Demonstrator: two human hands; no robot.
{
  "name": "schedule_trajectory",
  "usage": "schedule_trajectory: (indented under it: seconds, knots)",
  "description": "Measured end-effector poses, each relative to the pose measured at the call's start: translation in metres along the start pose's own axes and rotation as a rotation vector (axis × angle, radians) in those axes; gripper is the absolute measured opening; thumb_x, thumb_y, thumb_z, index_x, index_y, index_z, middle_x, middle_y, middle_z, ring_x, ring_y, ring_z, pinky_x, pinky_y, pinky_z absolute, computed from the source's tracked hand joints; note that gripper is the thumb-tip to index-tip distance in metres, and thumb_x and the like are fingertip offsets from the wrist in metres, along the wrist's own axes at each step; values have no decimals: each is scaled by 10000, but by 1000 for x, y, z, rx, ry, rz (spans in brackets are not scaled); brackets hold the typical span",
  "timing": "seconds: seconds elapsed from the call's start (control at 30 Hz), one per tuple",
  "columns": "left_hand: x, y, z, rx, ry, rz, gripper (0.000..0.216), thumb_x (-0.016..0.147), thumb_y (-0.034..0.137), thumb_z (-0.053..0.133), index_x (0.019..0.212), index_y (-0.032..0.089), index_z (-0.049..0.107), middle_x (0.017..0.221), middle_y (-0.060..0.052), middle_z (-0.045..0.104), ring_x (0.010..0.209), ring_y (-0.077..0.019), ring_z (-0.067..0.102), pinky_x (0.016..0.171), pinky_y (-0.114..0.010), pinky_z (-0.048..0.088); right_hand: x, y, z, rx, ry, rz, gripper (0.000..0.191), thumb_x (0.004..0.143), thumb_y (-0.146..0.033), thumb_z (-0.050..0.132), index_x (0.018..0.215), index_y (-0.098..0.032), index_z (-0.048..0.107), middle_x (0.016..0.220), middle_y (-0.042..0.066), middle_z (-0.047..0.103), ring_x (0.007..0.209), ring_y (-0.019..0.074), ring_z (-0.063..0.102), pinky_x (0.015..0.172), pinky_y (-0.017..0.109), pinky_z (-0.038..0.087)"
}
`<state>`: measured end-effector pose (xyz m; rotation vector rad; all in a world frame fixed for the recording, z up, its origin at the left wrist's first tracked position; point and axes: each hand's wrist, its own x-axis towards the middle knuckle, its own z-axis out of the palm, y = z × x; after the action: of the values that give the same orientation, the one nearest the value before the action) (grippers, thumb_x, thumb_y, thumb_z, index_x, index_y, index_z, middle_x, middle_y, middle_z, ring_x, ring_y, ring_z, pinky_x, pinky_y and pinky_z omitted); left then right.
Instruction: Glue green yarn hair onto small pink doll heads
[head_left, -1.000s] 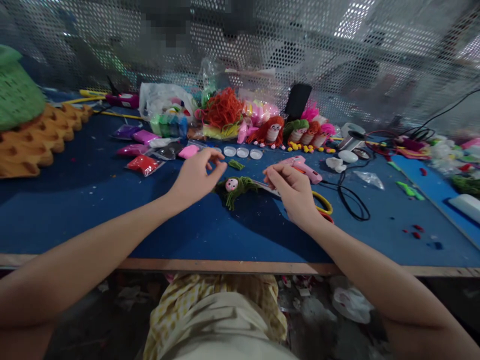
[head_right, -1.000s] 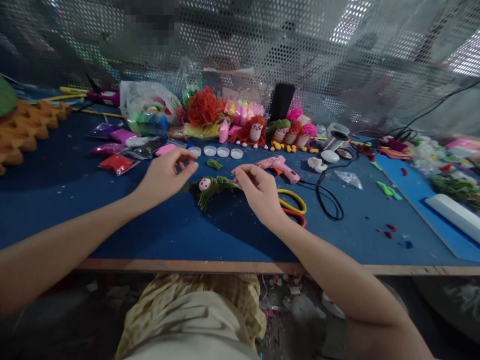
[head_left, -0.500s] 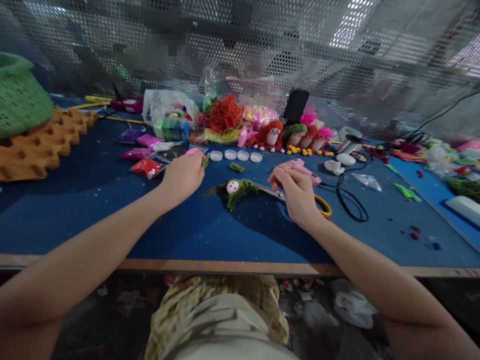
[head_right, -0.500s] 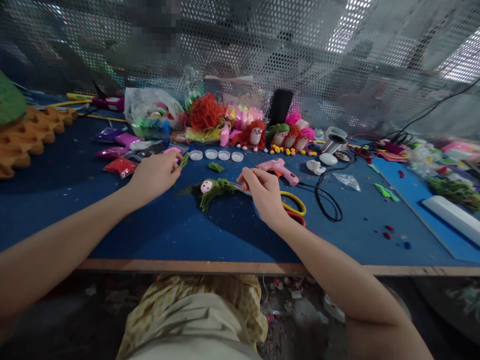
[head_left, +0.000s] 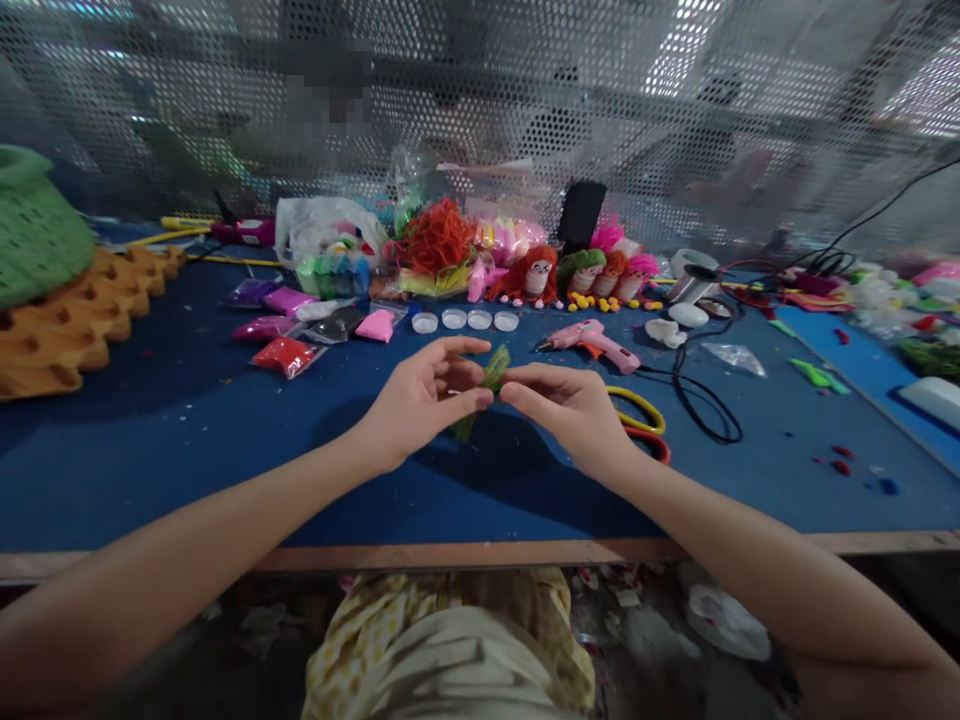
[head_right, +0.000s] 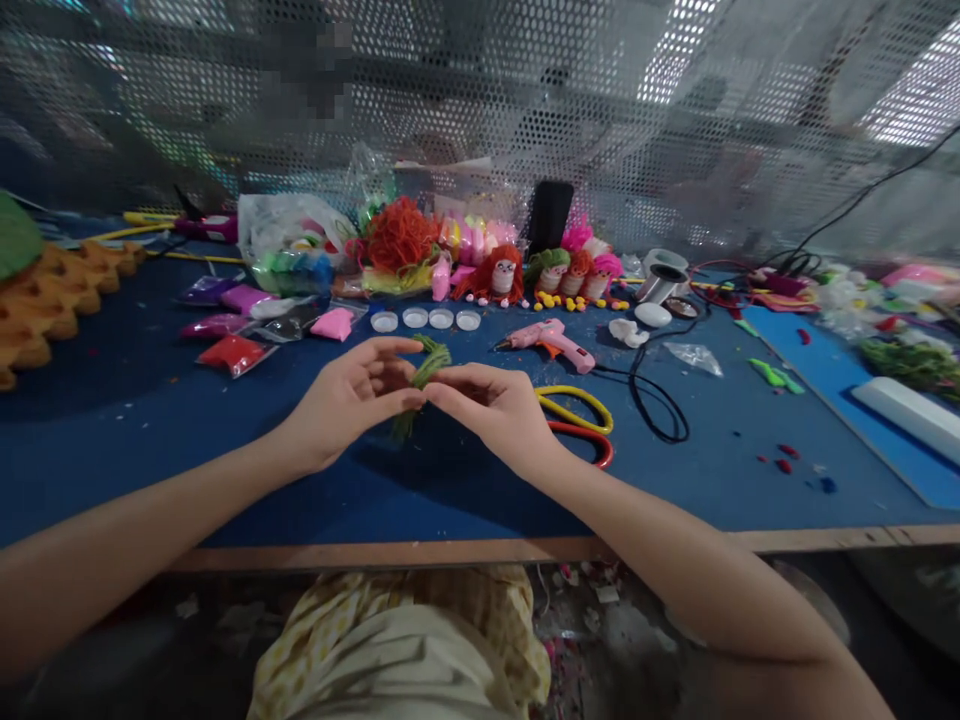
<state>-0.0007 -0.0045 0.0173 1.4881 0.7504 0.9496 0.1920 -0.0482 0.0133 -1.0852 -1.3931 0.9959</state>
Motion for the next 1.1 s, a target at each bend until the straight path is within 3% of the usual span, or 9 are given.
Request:
schedule_trajectory:
  seconds: [0.33,0.53,0.67,0.93,1.1]
  knots:
    - [-4,0,0,69,-90,-100,441,772,299,814,1145,202,601,896,-10,712,859,-160,708,811,-302,574,0,0,5,58,-94,81,181,797,-382,769,799,-202,752,826,23,763,761,145,670,749,273,529]
    - [-3,-1,-1,109,-60,-52,437,780,311,802,1154,233,590,849,10,705,812,-157,715,780,-293,582,-1,0,4,59,-90,146,246,774,-427,788,868,-202,755,877,36,769,769,154,668,736,280,528]
    - [-3,0,1,164,-60,-41,441,776,307,794,1159,242,586,810,17,692,786,-168,718,766,-310,597,0,-1,4,5,-58,132,230,774,-427,773,793,-198,753,810,37,753,739,160,652,714,288,512]
    - [-4,1,3,112,-10,-48,529,794,350,792,1252,239,550,1086,-59,672,800,-142,688,748,-302,604,2,0,3,-90,-27,131,187,747,-376,737,787,-193,739,742,25,725,669,153,621,636,278,467]
    - [-3,3,4,158,48,-18,472,770,317,809,1185,224,605,863,-5,699,811,-166,708,725,-277,593,2,1,2,-162,-42,90,188,770,-380,721,782,-193,735,733,23,711,647,140,576,621,280,428]
